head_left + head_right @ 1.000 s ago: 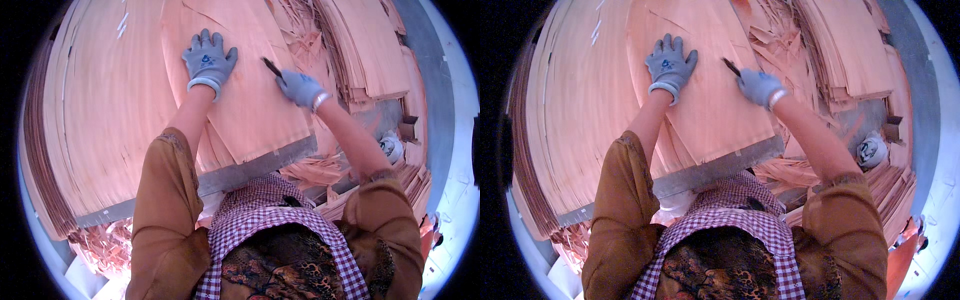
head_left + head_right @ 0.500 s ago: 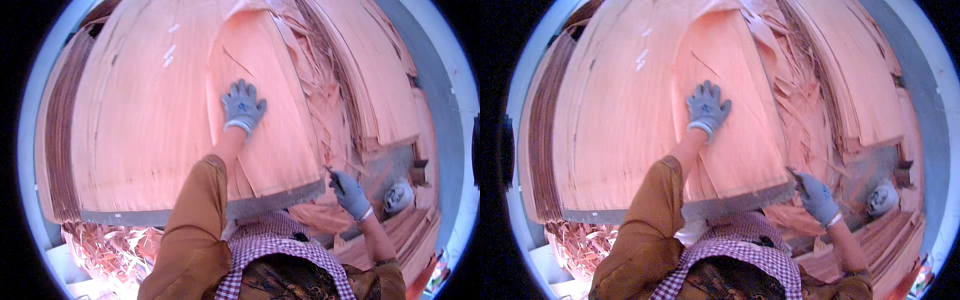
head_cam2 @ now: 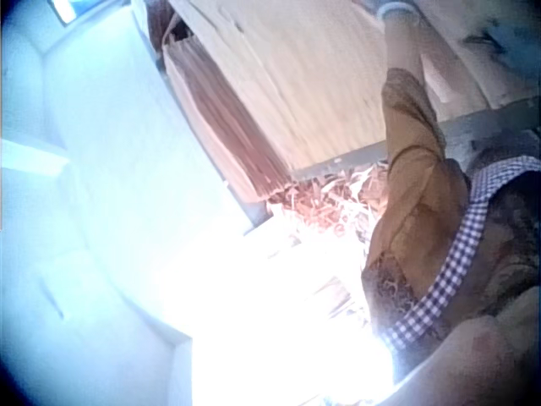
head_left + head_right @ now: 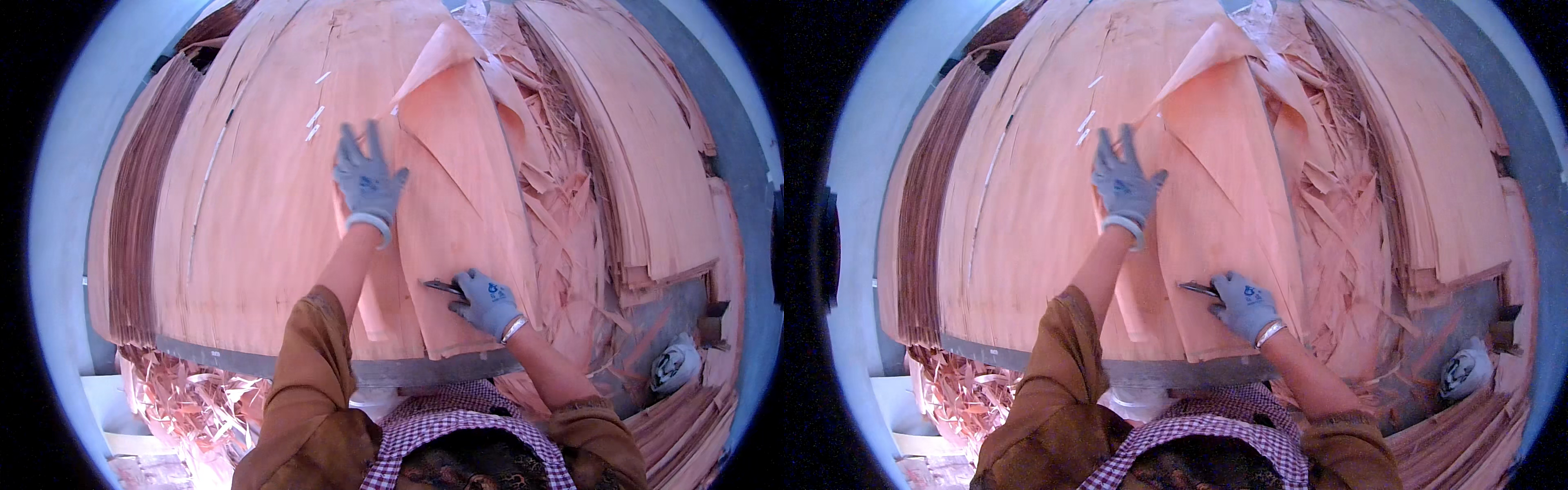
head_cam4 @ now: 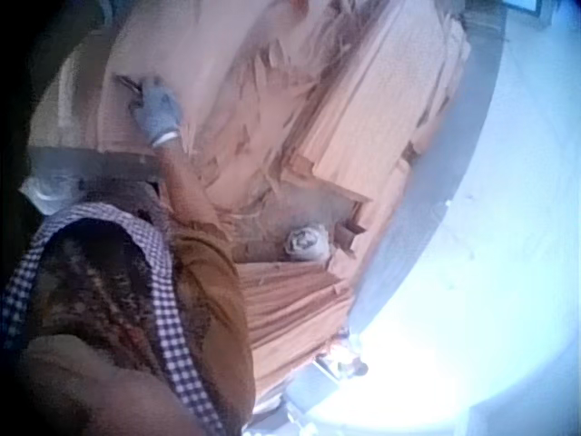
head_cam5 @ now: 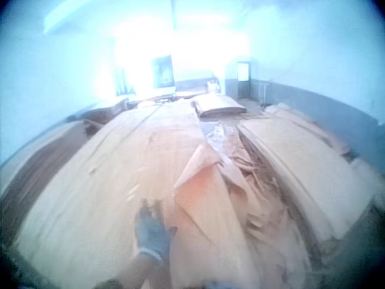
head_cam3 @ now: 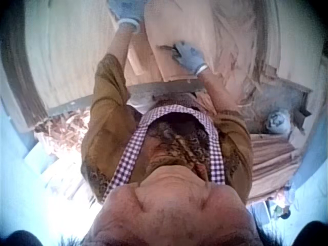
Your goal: The person cuts thin strips of wood veneer using a utility knife while wearing gloves and an apron.
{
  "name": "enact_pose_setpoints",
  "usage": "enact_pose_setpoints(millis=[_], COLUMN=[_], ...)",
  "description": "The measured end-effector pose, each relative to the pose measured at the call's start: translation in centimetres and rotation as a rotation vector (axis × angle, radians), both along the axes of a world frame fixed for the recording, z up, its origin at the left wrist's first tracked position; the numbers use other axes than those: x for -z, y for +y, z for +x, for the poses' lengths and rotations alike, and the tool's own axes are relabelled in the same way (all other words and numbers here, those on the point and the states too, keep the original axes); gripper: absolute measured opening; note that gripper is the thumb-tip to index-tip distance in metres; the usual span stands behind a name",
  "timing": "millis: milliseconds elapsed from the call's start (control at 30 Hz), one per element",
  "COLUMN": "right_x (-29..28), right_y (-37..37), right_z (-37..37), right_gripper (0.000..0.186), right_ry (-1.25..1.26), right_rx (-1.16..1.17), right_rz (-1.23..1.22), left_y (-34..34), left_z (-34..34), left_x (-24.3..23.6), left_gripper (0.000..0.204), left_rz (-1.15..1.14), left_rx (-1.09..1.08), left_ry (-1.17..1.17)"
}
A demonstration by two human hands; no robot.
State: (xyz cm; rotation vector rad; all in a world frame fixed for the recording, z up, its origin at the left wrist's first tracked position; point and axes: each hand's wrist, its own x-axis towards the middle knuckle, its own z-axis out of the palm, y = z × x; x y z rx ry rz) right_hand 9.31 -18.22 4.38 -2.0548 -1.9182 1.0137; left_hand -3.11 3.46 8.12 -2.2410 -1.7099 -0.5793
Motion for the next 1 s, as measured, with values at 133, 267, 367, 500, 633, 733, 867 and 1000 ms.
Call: enact_pose_setpoints(millis=[133,267,367,500,633,733,867,1000], right_x=[0.1,0.0,0.2,0.8,0.3,0.6,0.6,0.6], right_y=[0.0,0.3,0.1,-0.4,-0.1,0.4,-0.3,0.0], right_z=[-0.1,0.3,-0.2,-0.4,0.2,-1.3,0.2,-0.2], right_gripper=[0.035,0.035,0.036,0.036,0.037,0.035,0.034,0.033], right_ry=[-0.008,-0.001,0.029,-0.004,0.007,0.056,0.017,0.013], right_rx=[0.007,0.032,0.019,0.029,0.024,-0.010,0.026,0.021], right_rz=[0.026,0.025,0.053,0.068,0.026,0.071,0.028,0.033], left_y=[4.2,7.2,9.8,11.6,12.5,17.9,13.6,10.9], left_z=[-1.1,-0.3,0.0,3.2,3.9,-2.7,-9.4,-21.2], left_x=[-1.8,-2.8,-0.9,-1.4,-7.0,-7.8,-11.5,-13.3], left_gripper=[0.101,0.091,0.068,0.035,0.035,0.033,0.024,0.033], left_rz=[-0.236,-0.321,-0.443,-0.455,-0.514,-0.445,-0.016,-0.503], left_rx=[-0.140,-0.054,0.068,0.195,0.174,0.162,0.411,0.173], left_ry=[-0.125,0.097,-0.089,-0.220,-0.484,-0.767,0.098,-1.344])
